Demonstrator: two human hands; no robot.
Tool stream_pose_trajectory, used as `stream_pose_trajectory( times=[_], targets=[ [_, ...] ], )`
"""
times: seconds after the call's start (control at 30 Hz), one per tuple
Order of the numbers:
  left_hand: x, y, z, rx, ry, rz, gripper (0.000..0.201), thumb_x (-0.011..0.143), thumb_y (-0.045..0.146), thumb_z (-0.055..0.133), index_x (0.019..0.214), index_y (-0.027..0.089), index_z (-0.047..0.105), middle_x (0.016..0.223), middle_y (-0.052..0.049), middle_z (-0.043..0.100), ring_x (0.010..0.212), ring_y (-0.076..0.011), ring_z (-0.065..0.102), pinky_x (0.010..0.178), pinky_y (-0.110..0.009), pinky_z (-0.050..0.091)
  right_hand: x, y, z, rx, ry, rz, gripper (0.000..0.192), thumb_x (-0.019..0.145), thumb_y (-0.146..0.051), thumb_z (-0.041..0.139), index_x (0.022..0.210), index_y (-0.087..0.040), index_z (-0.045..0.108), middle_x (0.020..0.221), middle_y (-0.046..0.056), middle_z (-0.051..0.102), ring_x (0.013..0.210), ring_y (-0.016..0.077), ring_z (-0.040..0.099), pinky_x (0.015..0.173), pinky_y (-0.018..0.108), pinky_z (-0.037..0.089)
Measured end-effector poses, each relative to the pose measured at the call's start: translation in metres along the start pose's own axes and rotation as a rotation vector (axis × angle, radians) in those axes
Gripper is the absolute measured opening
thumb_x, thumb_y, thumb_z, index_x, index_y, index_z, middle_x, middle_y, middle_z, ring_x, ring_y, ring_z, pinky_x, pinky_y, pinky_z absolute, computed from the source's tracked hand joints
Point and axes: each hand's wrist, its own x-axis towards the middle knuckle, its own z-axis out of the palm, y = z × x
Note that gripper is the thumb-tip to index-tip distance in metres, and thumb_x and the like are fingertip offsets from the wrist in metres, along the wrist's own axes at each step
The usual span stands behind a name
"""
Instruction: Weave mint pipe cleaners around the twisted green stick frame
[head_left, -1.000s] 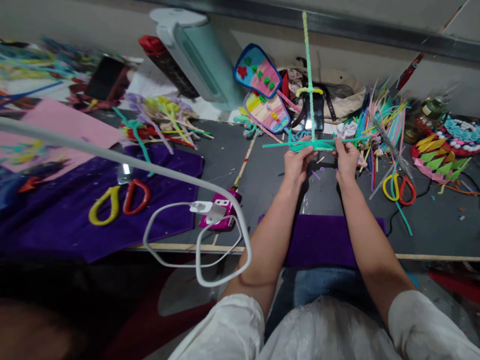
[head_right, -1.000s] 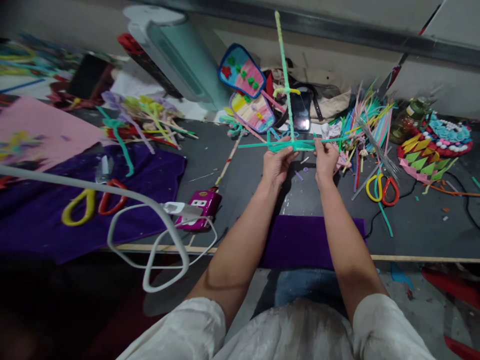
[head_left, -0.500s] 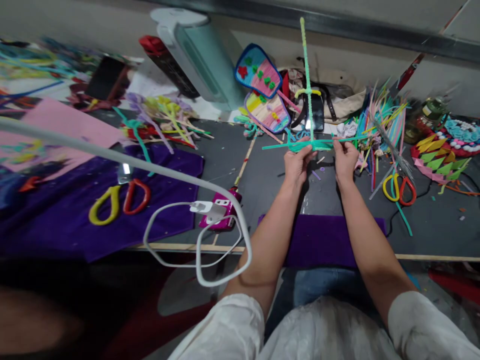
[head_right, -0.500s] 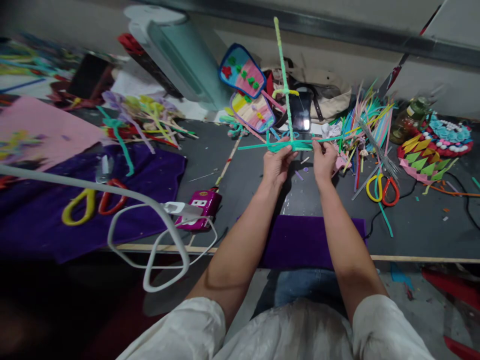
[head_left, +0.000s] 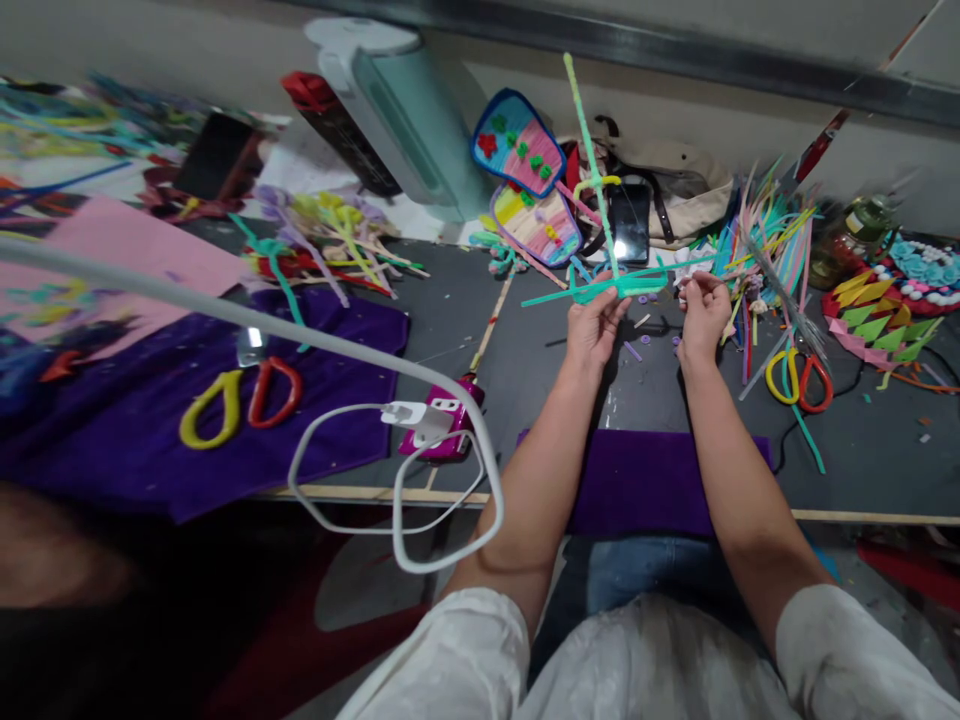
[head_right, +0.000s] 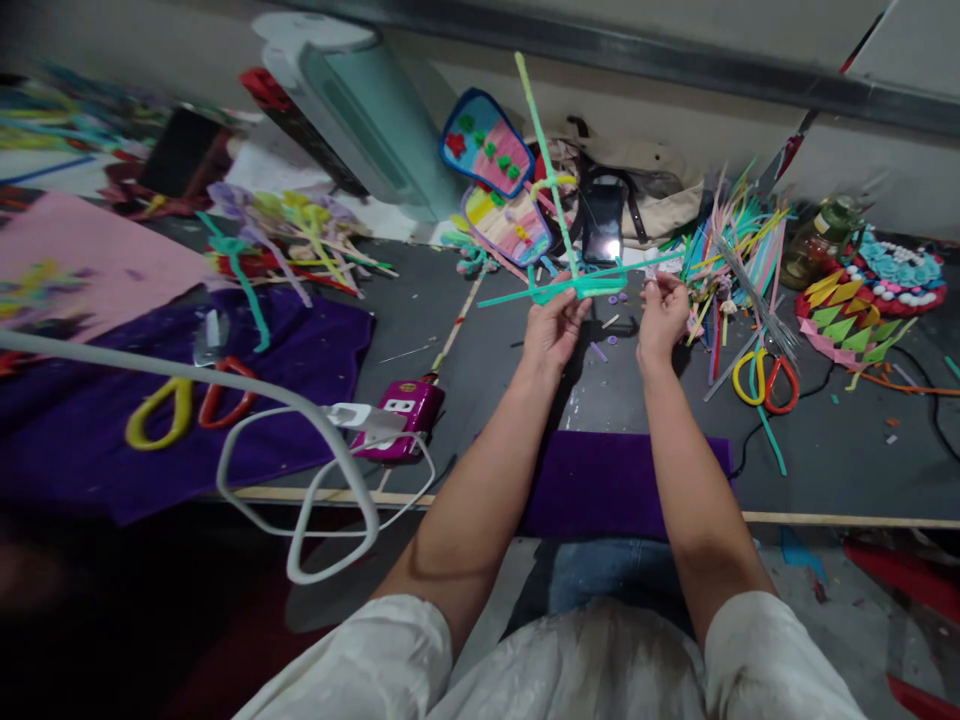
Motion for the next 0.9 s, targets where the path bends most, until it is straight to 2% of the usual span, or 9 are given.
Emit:
stream_pose_trajectory(
  times=[0.13,0.3,0.43,0.53,0.6,0.77,0.9],
  targets=[
    [0.001,0.0,-0.001,-0.004,0.003,-0.006,0.05,0.075,0.01,0.081,0.123,0.023,0.072,0.087,-0.001,0.078,0.087,-0.0163,0.076,0.089,-0.03,0.062,0.0,0.0,-0.001,0.007,-0.011,0.014,0.032,0.091,-0.047,0.058,0.107,-0.02,0.061,0.098,0.005,0.068,0.078,0.0131,0.065,0.062,0.024,0.05],
    [-0.003,0.001,0.003,0.019,-0.031,-0.026,0.056,0.072,0.01,0.084,0.124,0.025,0.072,0.094,-0.003,0.08,0.089,-0.0179,0.077,0.089,-0.03,0.061,-0.005,-0.005,0.001,-0.007,-0.052,0.008,0.031,0.088,-0.047,0.061,0.103,-0.02,0.064,0.089,0.002,0.067,0.075,0.0126,0.062,0.06,0.023,0.049],
    [-0.007,0.002,0.005,0.033,-0.061,-0.011,0.06,0.068,0.009,0.086,0.124,0.026,0.072,0.1,-0.004,0.08,0.088,-0.0188,0.077,0.087,-0.031,0.062,-0.009,-0.01,0.003,-0.03,-0.114,-0.064,0.031,0.088,-0.046,0.062,0.105,-0.021,0.069,0.094,0.003,0.067,0.087,0.015,0.064,0.073,0.027,0.054],
    [-0.009,0.002,0.006,0.044,-0.066,0.011,0.057,0.067,0.008,0.086,0.12,0.025,0.074,0.095,-0.004,0.08,0.085,-0.0184,0.076,0.085,-0.032,0.062,-0.01,-0.012,0.003,-0.036,-0.094,-0.125,0.029,0.088,-0.043,0.063,0.106,-0.022,0.071,0.101,0.005,0.068,0.097,0.0169,0.065,0.085,0.033,0.055],
    [-0.009,0.002,0.007,0.048,-0.07,0.023,0.053,0.065,0.009,0.086,0.115,0.024,0.076,0.091,-0.003,0.08,0.083,-0.0177,0.076,0.083,-0.031,0.061,-0.01,-0.013,0.003,-0.053,-0.093,-0.151,0.027,0.087,-0.041,0.065,0.105,-0.022,0.071,0.101,0.005,0.067,0.098,0.0174,0.064,0.088,0.034,0.054],
    [-0.009,0.001,0.007,0.065,-0.048,0.036,0.04,0.063,0.011,0.088,0.1,0.02,0.078,0.085,-0.002,0.079,0.081,-0.0171,0.075,0.084,-0.032,0.061,-0.012,-0.016,0.001,-0.119,-0.113,-0.161,0.025,0.086,-0.042,0.067,0.1,-0.022,0.07,0.097,0.004,0.065,0.089,0.0157,0.061,0.082,0.032,0.053],
    [-0.009,-0.001,0.007,0.075,-0.052,0.043,0.035,0.062,0.011,0.087,0.095,0.017,0.078,0.083,-0.003,0.078,0.083,-0.0186,0.076,0.088,-0.035,0.06,-0.015,-0.022,0.001,-0.159,-0.12,-0.176,0.021,0.086,-0.043,0.067,0.093,-0.023,0.067,0.091,0.001,0.064,0.082,0.0144,0.059,0.079,0.029,0.052]
  ],
)
